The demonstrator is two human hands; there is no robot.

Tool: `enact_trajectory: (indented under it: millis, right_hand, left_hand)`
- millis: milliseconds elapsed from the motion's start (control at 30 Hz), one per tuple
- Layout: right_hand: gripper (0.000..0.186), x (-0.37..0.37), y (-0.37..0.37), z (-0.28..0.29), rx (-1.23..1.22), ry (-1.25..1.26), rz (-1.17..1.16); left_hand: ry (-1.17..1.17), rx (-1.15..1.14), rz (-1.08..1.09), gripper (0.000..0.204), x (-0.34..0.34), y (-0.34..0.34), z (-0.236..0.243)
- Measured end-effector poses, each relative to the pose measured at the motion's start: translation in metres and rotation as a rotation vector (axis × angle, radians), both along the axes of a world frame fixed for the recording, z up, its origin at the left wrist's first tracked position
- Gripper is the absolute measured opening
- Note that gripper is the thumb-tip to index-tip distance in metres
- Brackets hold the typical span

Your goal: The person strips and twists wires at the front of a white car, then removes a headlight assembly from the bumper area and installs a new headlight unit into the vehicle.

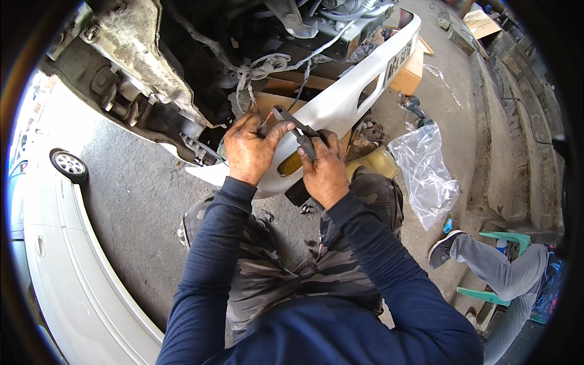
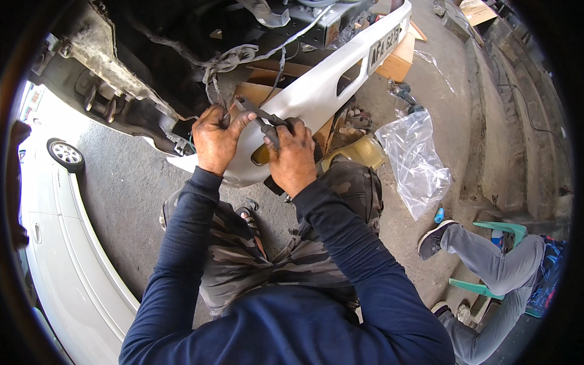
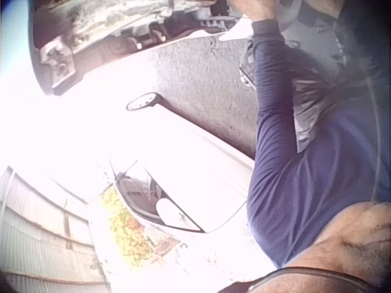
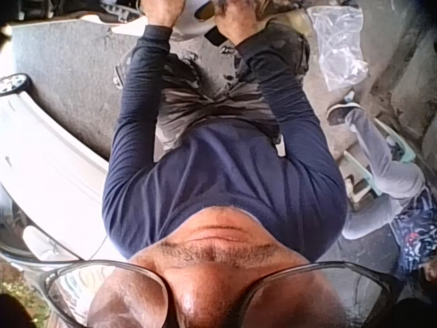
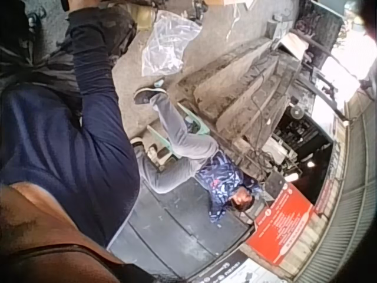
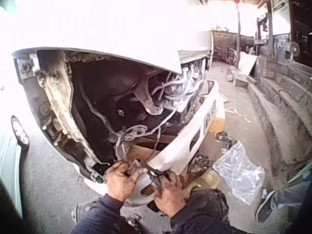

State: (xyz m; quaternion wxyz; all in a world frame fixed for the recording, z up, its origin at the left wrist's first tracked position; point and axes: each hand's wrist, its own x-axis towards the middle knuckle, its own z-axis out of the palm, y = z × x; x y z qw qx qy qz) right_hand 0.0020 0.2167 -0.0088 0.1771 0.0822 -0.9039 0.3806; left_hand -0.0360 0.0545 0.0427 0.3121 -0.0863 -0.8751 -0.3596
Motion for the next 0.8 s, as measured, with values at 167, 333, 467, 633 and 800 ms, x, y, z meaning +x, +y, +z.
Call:
enact_trajectory:
  millis: [167, 333, 467, 633, 800]
  right_hand:
    - [0.039, -0.006, 0.0, -0.002, -0.113, -0.064, 0.002]
    - [0.036, -0.008, 0.014, -0.005, 0.076, 0.065, 0.034]
    - [0.039, -0.006, 0.015, -0.007, 0.158, 0.092, 0.084]
    - [0.04, -0.009, 0.013, -0.005, 0.128, 0.132, 0.1]
    - [0.038, -0.01, 0.019, -0.002, 0.099, 0.074, 0.145]
  left_hand:
    - [-0.108, 0.037, 0.074, 0.049, -0.004, 0.005, 0.006]
    - [-0.202, -0.093, 0.04, 0.055, -0.001, -0.007, 0.012]
    - [-0.177, -0.159, -0.029, 0.057, 0.001, -0.01, 0.01]
    - [-0.126, -0.168, -0.088, 0.053, 0.002, -0.012, 0.01]
    - [-0.166, -0.19, -0.133, 0.053, 0.004, -0.017, 0.014]
